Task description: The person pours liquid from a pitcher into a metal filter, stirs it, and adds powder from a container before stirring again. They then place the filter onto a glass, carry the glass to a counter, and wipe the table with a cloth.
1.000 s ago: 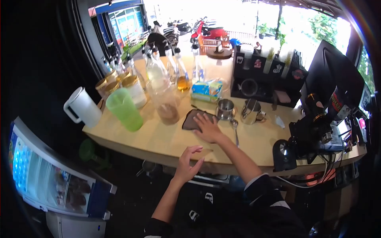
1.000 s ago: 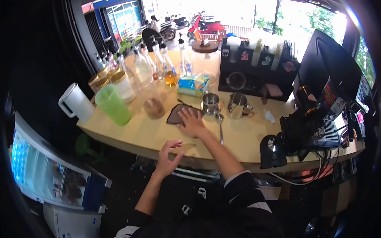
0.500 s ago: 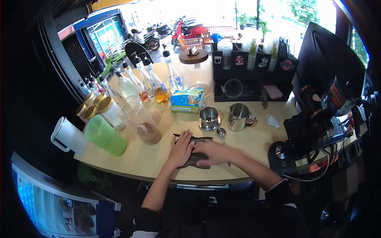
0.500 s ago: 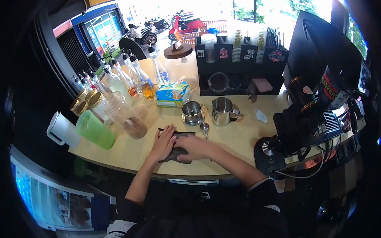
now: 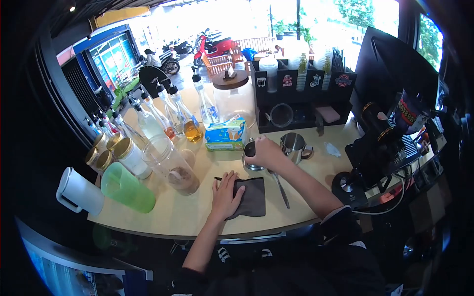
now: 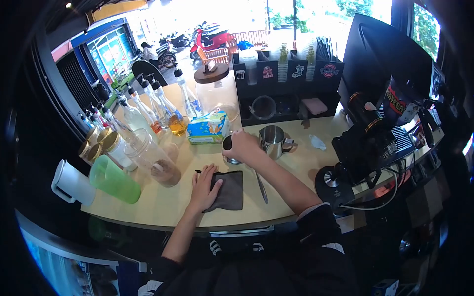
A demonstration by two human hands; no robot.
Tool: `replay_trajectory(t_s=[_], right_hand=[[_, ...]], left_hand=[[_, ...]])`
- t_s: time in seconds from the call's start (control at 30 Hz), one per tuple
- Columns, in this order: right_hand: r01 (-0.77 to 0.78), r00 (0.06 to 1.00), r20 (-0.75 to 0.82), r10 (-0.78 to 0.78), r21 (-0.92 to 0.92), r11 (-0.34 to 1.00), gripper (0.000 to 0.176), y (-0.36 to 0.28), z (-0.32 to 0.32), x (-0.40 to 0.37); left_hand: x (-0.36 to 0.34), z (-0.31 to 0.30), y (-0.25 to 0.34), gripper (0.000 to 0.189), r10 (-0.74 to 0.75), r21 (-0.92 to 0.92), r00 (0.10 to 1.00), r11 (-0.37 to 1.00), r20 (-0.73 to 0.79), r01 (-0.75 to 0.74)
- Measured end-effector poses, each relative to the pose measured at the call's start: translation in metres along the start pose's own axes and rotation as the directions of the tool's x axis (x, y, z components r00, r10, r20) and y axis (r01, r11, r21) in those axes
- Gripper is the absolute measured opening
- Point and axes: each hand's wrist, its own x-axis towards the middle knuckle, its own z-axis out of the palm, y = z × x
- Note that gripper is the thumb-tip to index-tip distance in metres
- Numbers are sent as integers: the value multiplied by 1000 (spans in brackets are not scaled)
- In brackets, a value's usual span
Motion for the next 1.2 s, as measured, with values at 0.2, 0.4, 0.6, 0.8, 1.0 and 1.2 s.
replay_trajectory(t_s=[0.2,0.4,0.6,0.8,1.0,1.2], right_hand=[[155,988,-26,-152,180,971,66,23,-10,10],[196,980,-34,-194,193,961,64,24,-19,13],[275,959,-123,-254,196,941,61,20,-22,11],[271,962,-58,-266,289,918,61,25,-47,15],[193,980,-7,-199,270,943,71,42,-123,-1],[108,992,42,-119,193,975,75,79,-145,-12]], left_hand=[[-2,-2,0,53,23,-21,999,1000,-29,-24],[-2,-2,0,54,15,4,1000,1000,-16,-15],[-3,-2,0,54,20,-6,999,1000,-29,-21],[-3,-3,0,52,23,-16,999,1000,-38,-23],[-2,0,-2,49,38,-25,998,999,-53,-40],[-2,-1,-1,50,35,-25,998,999,-45,-36]])
